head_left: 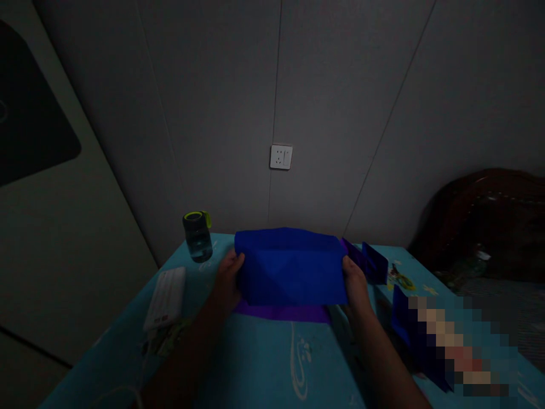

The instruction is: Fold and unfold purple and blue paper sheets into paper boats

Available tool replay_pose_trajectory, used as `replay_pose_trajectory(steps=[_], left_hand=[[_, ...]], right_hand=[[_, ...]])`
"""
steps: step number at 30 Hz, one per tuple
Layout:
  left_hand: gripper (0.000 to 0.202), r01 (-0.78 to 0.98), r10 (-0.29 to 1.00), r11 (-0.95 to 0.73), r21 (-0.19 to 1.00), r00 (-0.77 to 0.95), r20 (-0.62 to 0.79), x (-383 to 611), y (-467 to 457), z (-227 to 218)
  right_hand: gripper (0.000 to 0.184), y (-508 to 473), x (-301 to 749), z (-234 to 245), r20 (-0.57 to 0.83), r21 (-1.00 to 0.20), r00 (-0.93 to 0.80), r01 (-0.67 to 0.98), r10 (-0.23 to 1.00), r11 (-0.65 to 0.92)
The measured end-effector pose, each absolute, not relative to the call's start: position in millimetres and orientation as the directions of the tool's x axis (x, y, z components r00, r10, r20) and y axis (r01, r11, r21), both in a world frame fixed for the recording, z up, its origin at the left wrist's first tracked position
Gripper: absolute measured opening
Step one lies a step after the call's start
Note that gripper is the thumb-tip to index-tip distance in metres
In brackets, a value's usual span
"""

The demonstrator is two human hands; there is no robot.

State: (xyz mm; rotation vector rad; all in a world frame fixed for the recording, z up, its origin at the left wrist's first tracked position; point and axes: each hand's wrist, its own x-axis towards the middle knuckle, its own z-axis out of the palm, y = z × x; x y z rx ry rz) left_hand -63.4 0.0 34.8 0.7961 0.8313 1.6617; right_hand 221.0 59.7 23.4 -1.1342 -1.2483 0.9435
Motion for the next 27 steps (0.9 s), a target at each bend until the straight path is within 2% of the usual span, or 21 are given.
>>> replay_pose_trajectory(steps=[3, 5, 6, 9, 11, 14, 16, 20, 23, 27], left_hand=[[0.055, -0.382, 0.958, -0.224, 0.897, -0.254, 0.131, -72.5, -0.9, 36.0], [0.063, -0.285, 0.949, -0.232, 0.930, -0.277, 0.152, -78.2, -3.4, 37.4], [0.067, -0.243, 0.947, -0.228, 0.943, -0.282, 0.157, -80.9, -5.5, 38.4], [0.075, -0.178, 0.959, -0.193, 0.965, -0.242, 0.147, -88.9, -15.5, 42.1], [0.078, -0.179, 0.982, -0.143, 0.973, -0.148, 0.117, -93.8, -26.0, 44.1], [0.079, -0.172, 0.999, -0.044, 0.984, 0.002, 0.045, -98.9, -45.9, 45.6], [0.076, -0.131, 1.000, 0.008, 0.991, 0.008, -0.007, -98.8, -57.9, 46.8], [0.058, -0.101, 0.988, 0.017, 0.995, -0.149, -0.032, -88.9, -67.9, 52.9], [0.050, -0.041, 0.971, -0.040, 0.998, -0.236, 0.030, -80.3, -65.9, 58.1], [0.043, 0.130, 0.939, -0.144, 0.981, -0.293, 0.177, -77.3, -64.4, 58.8]], right_hand=[[0.049, 58.0, 222.0, 22.0, 0.332, -0.939, 0.262, 0.185, 0.906, 0.290], [0.051, 56.4, 220.8, 20.8, 0.404, -0.902, 0.287, 0.282, 0.868, 0.327], [0.051, 56.1, 220.8, 20.5, 0.388, -0.909, 0.272, 0.273, 0.881, 0.316], [0.047, 56.6, 224.6, 23.5, 0.143, -0.988, 0.064, 0.073, 0.988, 0.138], [0.047, 55.9, 229.2, 29.9, -0.002, -1.000, -0.129, -0.006, 0.992, -0.003], [0.047, 50.0, 233.4, 42.6, -0.056, -0.998, -0.247, 0.005, 0.967, -0.057], [0.043, 43.3, 232.5, 48.6, -0.035, -0.999, -0.216, 0.041, 0.976, -0.026], [0.044, 30.3, 225.3, 49.2, 0.060, -0.985, -0.162, 0.149, 0.985, 0.085], [0.047, 25.7, 223.1, 45.2, 0.140, -0.965, -0.130, 0.206, 0.982, 0.165], [0.045, 24.9, 227.5, 46.1, 0.266, -0.928, 0.029, 0.277, 0.963, 0.248]])
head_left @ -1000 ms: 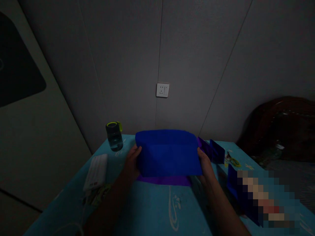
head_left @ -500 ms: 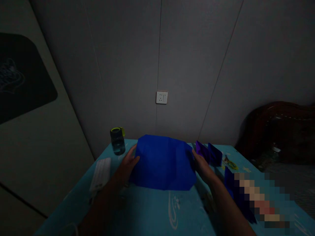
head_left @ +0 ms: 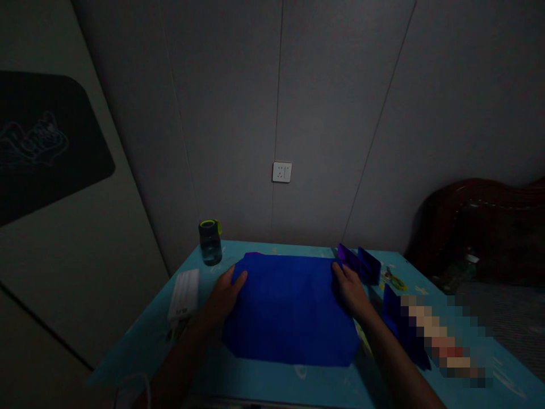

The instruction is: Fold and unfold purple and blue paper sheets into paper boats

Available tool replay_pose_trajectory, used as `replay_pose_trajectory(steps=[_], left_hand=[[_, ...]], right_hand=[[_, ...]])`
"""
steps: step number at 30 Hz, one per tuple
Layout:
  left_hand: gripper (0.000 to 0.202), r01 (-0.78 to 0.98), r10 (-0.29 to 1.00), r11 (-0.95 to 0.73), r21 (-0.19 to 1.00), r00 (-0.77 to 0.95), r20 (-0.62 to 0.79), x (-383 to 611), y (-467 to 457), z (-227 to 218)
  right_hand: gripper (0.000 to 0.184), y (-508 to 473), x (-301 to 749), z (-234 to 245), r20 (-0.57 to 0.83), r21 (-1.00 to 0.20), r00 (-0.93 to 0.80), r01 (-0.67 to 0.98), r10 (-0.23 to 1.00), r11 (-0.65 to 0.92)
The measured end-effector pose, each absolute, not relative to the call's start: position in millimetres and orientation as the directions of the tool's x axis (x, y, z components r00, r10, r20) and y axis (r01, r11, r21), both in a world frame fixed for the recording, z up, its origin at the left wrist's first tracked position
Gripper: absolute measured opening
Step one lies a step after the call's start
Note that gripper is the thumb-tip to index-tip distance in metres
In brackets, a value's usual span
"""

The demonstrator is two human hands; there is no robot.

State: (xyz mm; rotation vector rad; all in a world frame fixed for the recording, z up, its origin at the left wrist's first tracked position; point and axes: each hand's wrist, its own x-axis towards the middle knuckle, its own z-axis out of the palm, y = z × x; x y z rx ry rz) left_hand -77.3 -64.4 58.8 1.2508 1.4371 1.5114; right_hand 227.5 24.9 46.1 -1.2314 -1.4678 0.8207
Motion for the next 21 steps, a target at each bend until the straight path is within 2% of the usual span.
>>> replay_pose_trajectory(steps=[2, 5, 9, 11, 13, 15, 18, 21], left_hand=[[0.042, 0.175, 0.932, -0.193, 0.965, -0.275, 0.236, -78.7, -64.6, 56.4], [0.046, 0.198, 0.913, -0.225, 0.954, -0.300, 0.277, -83.2, -63.8, 52.1], [0.051, 0.151, 0.880, -0.235, 0.960, -0.388, 0.276, -90.9, -60.4, 48.6], [0.052, 0.126, 0.867, -0.243, 0.962, -0.416, 0.273, -93.1, -58.4, 47.9], [0.053, 0.127, 0.857, -0.248, 0.960, -0.434, 0.279, -93.4, -56.0, 48.0], [0.053, 0.127, 0.853, -0.262, 0.957, -0.434, 0.291, -92.2, -52.4, 49.1], [0.053, 0.097, 0.845, -0.304, 0.948, -0.433, 0.315, -90.0, -45.0, 53.0], [0.059, -0.059, 0.876, -0.280, 0.958, -0.424, 0.230, -89.3, -40.8, 56.6]], right_hand=[[0.046, 23.0, 230.1, 49.6, 0.266, -0.933, 0.043, 0.263, 0.963, 0.246], [0.046, 13.3, 233.7, 55.3, 0.124, -0.983, -0.025, 0.131, 0.992, 0.127], [0.037, -10.8, 240.0, 57.8, -0.062, -0.997, -0.277, 0.067, 0.959, -0.045], [0.036, -21.0, 243.6, 55.6, -0.091, -0.995, -0.433, 0.080, 0.897, -0.062], [0.037, -25.9, 246.7, 51.2, -0.077, -0.996, -0.488, 0.082, 0.869, -0.042], [0.041, -25.7, 249.3, 45.3, -0.060, -0.993, -0.467, 0.121, 0.882, -0.003], [0.048, -21.2, 251.4, 36.5, -0.031, -0.970, -0.348, 0.238, 0.937, 0.056], [0.049, -17.4, 251.4, 32.7, -0.001, -0.970, -0.211, 0.236, 0.978, 0.050]])
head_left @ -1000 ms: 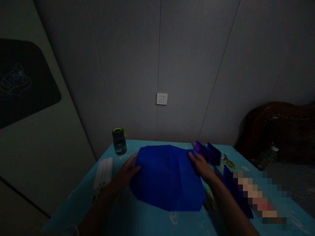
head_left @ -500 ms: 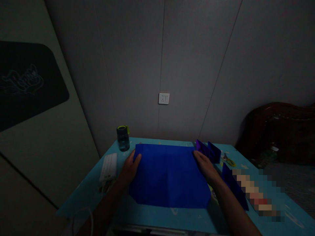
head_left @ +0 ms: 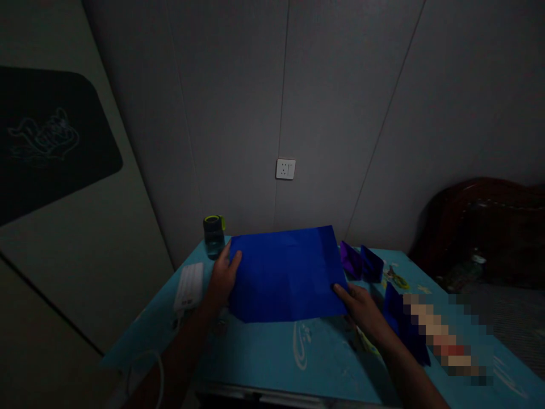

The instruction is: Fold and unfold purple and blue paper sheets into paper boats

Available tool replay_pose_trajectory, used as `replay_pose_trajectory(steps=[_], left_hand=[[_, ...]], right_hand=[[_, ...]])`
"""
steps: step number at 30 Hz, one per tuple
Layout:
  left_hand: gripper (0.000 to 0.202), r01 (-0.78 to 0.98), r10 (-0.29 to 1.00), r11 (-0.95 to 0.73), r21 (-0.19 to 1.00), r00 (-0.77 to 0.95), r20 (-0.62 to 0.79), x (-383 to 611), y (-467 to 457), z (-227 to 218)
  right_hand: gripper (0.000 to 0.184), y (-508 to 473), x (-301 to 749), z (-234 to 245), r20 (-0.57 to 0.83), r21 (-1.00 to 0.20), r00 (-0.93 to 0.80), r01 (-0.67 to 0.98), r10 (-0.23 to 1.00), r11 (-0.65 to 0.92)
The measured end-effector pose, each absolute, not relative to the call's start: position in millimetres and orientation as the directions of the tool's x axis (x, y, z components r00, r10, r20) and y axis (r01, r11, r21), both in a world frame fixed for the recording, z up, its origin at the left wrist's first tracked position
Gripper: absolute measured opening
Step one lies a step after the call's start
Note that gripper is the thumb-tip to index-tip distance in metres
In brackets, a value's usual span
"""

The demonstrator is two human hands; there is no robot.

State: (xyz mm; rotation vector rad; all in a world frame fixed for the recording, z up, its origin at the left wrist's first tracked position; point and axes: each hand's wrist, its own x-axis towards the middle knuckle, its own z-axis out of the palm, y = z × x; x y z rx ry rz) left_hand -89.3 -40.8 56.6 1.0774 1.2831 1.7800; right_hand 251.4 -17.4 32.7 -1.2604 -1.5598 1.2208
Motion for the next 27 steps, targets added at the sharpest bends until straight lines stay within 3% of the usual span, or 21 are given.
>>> replay_pose_trajectory(steps=[3, 5, 7, 13, 15, 17, 19, 21, 24, 25, 27], left_hand=[[0.060, -0.247, 0.974, -0.126, 0.961, -0.216, 0.072, -90.8, -45.2, 54.6], [0.053, -0.230, 1.000, -0.013, 0.973, -0.027, 0.007, -92.5, -51.3, 49.6], [0.046, -0.136, 0.998, 0.028, 0.990, 0.051, -0.021, -94.6, -56.5, 43.6], [0.034, 0.158, 0.993, -0.063, 0.985, -0.092, 0.078, -101.2, -59.8, 30.9], [0.032, 0.251, 0.988, -0.021, 0.968, -0.143, 0.058, -102.4, -61.1, 26.2], [0.043, 0.396, 0.978, 0.043, 0.917, -0.206, 0.043, -102.4, -63.6, 21.1], [0.060, 0.626, 0.967, 0.114, 0.771, -0.250, 0.059, -100.7, -66.0, 17.6], [0.068, 0.846, 0.959, 0.185, 0.500, -0.267, 0.097, -95.8, -65.9, 18.2], [0.056, 0.975, 0.947, 0.202, 0.092, -0.218, 0.234, -80.8, -55.1, 25.3], [0.049, 0.987, 0.945, 0.158, 0.007, -0.153, 0.288, -74.3, -48.0, 27.5], [0.043, 0.998, 0.951, 0.052, -0.027, -0.041, 0.306, -61.6, -29.4, 28.2]], right_hand=[[0.047, -12.7, 250.7, 33.2, 0.008, -0.987, -0.147, 0.157, 0.989, 0.031], [0.046, -7.2, 250.2, 33.0, 0.008, -0.991, -0.132, 0.130, 0.991, 0.025], [0.046, -0.1, 249.7, 30.9, 0.004, -0.992, -0.149, 0.122, 0.989, 0.023], [0.043, 16.7, 245.9, 22.5, 0.050, -0.990, -0.311, 0.108, 0.949, 0.088], [0.046, 18.7, 242.0, 18.3, 0.057, -0.979, -0.306, 0.168, 0.950, 0.113], [0.052, 19.9, 236.9, 11.3, 0.042, -0.947, -0.238, 0.302, 0.970, 0.115], [0.061, 20.7, 232.1, 2.3, 0.047, -0.885, -0.172, 0.449, 0.984, 0.121], [0.066, 20.6, 228.7, -6.0, 0.096, -0.793, -0.154, 0.585, 0.983, 0.169], [0.062, 17.2, 225.4, -12.9, 0.157, -0.603, -0.208, 0.754, 0.965, 0.260], [0.061, 15.2, 224.3, -13.4, 0.152, -0.538, -0.226, 0.798, 0.962, 0.273], [0.061, 10.3, 221.5, -12.5, 0.122, -0.414, -0.246, 0.868, 0.961, 0.275]])
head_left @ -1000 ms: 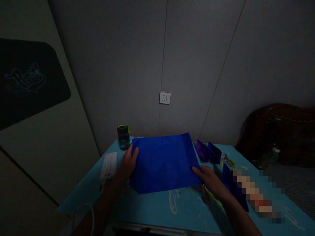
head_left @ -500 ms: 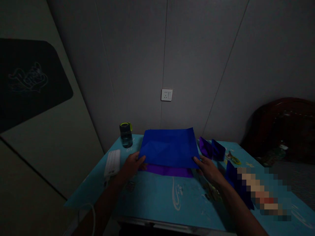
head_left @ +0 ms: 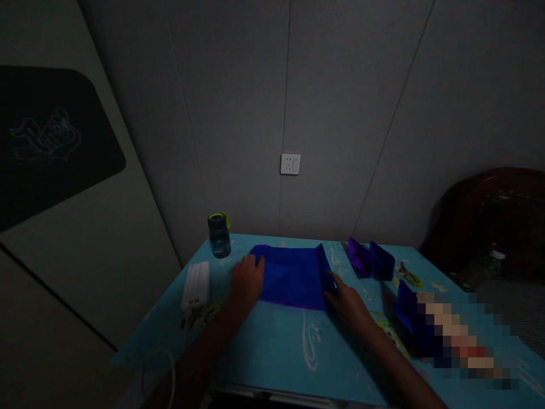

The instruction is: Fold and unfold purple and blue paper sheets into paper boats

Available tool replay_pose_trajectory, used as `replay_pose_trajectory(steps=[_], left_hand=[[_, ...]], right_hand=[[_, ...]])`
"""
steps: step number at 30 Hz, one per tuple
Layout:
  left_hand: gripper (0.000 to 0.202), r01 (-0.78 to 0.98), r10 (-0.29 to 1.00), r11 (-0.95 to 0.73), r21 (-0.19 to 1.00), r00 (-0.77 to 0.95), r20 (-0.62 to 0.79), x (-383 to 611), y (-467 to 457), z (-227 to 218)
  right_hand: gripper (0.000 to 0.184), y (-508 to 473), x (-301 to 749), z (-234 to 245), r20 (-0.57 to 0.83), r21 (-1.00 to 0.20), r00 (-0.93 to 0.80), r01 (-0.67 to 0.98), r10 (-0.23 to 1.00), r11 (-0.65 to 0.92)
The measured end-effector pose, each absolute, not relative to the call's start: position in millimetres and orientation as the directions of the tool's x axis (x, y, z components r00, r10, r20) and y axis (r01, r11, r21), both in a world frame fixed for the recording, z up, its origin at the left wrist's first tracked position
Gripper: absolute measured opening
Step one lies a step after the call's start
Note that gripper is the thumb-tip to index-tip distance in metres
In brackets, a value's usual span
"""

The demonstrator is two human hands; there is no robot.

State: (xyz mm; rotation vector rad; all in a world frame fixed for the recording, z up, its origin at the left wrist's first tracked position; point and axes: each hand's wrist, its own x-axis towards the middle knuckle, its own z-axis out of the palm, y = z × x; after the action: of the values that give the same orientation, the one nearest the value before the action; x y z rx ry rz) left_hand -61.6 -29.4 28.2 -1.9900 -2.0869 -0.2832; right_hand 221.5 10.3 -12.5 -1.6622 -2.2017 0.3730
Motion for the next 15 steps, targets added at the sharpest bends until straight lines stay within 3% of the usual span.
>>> replay_pose_trajectory(steps=[3, 6, 11, 13, 15], left_hand=[[0.048, 0.989, 0.946, -0.139, -0.041, 0.145, 0.290, -51.0, 1.1, 14.7], [0.059, 0.986, 0.964, -0.165, 0.029, 0.155, 0.216, -53.7, 22.2, -11.2], [0.064, 0.986, 0.979, -0.116, 0.120, 0.093, 0.179, -61.9, 29.6, -41.0], [0.064, 0.986, 0.976, -0.112, 0.124, 0.085, 0.200, -61.6, 27.4, -43.5], [0.063, 0.988, 0.972, -0.102, 0.118, 0.074, 0.225, -61.0, 23.9, -43.3]], right_hand=[[0.060, 3.9, 218.8, -7.6, 0.059, -0.249, -0.256, 0.932, 0.965, 0.263], [0.050, 2.0, 220.1, 1.6, 0.009, -0.116, -0.293, 0.949, 0.956, 0.292], [0.044, 13.2, 205.1, 20.0, 0.192, 0.156, -0.389, 0.919, 0.901, 0.363], [0.045, 23.9, 186.2, 21.5, 0.232, 0.139, -0.452, 0.892, 0.861, 0.431], [0.054, 37.3, 165.6, 15.7, 0.217, 0.050, -0.475, 0.878, 0.853, 0.477]])
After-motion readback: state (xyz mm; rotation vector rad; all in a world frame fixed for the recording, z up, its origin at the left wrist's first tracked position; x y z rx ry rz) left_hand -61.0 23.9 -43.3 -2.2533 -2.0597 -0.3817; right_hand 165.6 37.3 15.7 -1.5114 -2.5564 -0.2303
